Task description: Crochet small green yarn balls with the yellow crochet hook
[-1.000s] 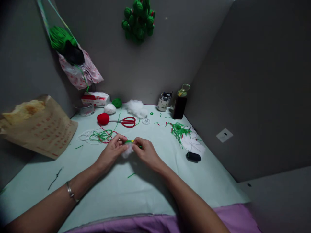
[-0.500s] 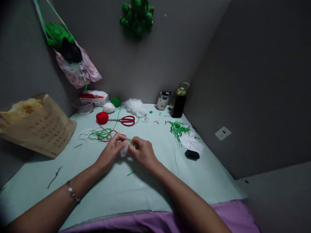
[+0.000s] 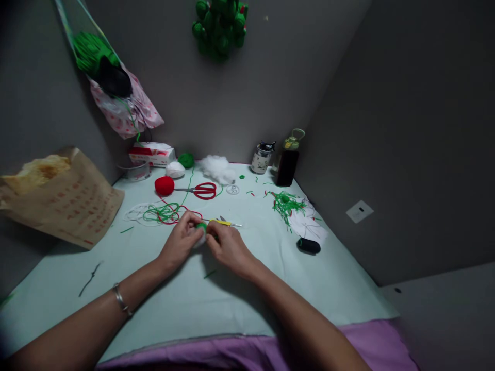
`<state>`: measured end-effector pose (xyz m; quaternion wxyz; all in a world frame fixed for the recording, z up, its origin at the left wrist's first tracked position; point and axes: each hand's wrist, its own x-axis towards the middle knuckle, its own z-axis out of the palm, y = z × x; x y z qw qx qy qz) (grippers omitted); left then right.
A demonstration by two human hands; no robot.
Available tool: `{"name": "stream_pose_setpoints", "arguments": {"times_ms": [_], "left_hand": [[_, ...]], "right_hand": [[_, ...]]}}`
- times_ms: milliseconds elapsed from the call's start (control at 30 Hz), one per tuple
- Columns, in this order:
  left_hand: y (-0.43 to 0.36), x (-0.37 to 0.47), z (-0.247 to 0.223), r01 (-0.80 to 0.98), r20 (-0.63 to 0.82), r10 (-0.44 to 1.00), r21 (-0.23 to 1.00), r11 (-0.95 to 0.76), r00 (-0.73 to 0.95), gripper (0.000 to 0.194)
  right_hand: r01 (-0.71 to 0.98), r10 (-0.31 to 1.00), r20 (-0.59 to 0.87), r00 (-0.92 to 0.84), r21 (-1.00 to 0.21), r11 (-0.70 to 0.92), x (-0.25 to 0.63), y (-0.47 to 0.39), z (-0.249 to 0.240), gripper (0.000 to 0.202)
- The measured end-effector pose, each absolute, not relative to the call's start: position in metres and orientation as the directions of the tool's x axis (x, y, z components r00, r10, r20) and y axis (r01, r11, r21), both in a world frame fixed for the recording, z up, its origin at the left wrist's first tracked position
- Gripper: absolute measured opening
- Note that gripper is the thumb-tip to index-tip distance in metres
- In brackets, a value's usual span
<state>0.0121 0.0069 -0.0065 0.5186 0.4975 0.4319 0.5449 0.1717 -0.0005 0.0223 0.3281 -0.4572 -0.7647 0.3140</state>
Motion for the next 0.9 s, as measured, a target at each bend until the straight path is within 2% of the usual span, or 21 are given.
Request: {"name": "stream_pose_setpoints", "arguments": {"times_ms": [133,400,633,733,900], "left_hand": [[0.008,0.016,-0.007,-0.099,0.118,0.993,0.988,-0.12,-0.03,0.02],[0.002,0.011,0.002,-0.197,0.036,0.992,0.98,-0.011,0.123,0.018],[0.007,0.007,0.002,-0.246,0.024,0.978,0.969,0.029,0.209,0.036],[0.009,0.007,-0.001,-0.235,0.03,0.985,0.972,0.011,0.173,0.035],[0.01,0.014,-0.008,-0.189,0.054,0.998,0.98,-0.057,-0.017,0.024]], "right_hand": [[0.5,0.913,0.228,-0.338,-0.779,0.379,0.164,-0.003,0.02,0.008],[0.526,0.959,0.201,-0.199,-0.804,0.277,0.169,0.007,0.015,0.022],[0.515,0.952,0.179,-0.249,-0.807,0.287,0.175,0.007,0.017,0.025],[0.515,0.932,0.188,-0.31,-0.79,0.331,0.176,0.005,0.021,0.02],[0.528,0.91,0.209,-0.358,-0.758,0.382,0.168,-0.002,0.021,0.008]]}}
